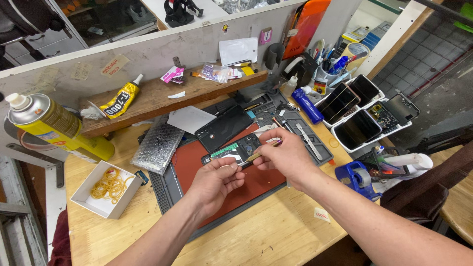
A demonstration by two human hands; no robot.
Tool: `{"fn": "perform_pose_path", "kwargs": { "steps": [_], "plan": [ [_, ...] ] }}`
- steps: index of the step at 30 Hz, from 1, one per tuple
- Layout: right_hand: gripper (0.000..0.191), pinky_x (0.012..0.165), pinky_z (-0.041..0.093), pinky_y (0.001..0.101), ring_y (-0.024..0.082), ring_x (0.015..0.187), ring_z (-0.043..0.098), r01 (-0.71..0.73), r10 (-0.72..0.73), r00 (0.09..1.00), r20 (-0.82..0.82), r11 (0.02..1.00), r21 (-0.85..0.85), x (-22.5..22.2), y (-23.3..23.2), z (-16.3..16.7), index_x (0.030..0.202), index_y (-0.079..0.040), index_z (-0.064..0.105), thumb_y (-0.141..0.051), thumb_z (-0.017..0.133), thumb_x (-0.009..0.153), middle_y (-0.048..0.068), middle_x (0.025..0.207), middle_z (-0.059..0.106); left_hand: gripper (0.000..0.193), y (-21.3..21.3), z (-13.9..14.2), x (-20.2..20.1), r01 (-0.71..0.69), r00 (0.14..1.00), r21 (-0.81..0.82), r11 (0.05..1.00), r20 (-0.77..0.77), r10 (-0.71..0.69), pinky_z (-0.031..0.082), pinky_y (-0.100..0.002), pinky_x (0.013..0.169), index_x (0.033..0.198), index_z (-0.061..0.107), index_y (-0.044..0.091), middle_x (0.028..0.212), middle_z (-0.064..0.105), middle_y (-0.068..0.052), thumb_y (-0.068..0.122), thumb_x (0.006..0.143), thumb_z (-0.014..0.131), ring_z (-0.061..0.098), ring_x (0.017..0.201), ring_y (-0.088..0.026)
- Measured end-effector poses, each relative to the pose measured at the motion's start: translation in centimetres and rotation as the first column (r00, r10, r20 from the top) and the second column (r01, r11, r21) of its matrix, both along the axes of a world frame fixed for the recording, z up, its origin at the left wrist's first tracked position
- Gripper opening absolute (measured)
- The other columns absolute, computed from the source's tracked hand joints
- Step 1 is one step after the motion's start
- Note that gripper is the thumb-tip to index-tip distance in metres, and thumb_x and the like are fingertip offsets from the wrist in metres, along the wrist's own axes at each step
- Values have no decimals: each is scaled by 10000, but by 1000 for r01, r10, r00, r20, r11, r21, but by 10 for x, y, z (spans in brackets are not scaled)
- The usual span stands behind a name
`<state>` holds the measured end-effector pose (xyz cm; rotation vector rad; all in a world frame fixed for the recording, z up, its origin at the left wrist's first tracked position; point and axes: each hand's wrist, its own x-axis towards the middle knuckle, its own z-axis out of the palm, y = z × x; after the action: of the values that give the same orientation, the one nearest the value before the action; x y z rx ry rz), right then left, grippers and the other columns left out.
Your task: The person reassembles a disassembled smartphone on a workbench. They use a screwdriver to fasten screws, align and attach the back cover, and then connect a charging cable to test the device. The phone powers on and displays the lock screen.
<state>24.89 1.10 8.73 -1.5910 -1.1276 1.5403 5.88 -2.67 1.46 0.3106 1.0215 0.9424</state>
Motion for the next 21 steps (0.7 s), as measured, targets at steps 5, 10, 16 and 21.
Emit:
{"fn": "perform_pose_path", "kwargs": {
  "steps": [5, 10, 16, 21],
  "plan": [
    [309, 689, 641, 307, 197, 800, 764, -101, 102, 995, 21, 994, -37, 17, 2, 2, 1184, -11, 613, -24, 648, 877, 153, 987, 745, 250, -3, 3, 9, 46, 998, 0, 999, -40, -46, 605, -341, 780, 1171, 597, -9, 941, 690, -118, 42, 931, 646, 686, 814, -202],
    [341, 719, 655, 295, 182, 837, 765, -216, 215, 976, 27, 973, 81, 35, 12, 2, 1194, -7, 609, -5, 651, 856, 117, 1015, 755, 336, 7, 10, 20, 145, 967, 118, 982, -225, -115, 600, -333, 778, 1259, 581, -13, 946, 714, -113, 71, 941, 650, 695, 838, -200],
    [284, 707, 660, 306, 179, 830, 783, -260, 198, 950, 241, 929, 264, 29, 33, -9, 1139, -12, 614, -2, 625, 855, 115, 1000, 766, 664, 39, 23, 20, 635, 448, 248, 731, -890, -86, 549, -402, 912, 1486, 461, 185, 1151, 771, -28, -57, 871, 531, 716, 1042, -245],
    [238, 772, 590, 336, 205, 863, 764, -436, 156, 790, 592, 823, 365, 19, 39, -22, 1068, -51, 671, -48, 694, 830, 80, 953, 792, 843, 43, 25, 15, 850, 248, 250, 463, -967, 66, 277, -479, 1187, 1532, 332, 157, 1249, 736, -50, -137, 759, 496, 465, 1390, -289]
  ]
}}
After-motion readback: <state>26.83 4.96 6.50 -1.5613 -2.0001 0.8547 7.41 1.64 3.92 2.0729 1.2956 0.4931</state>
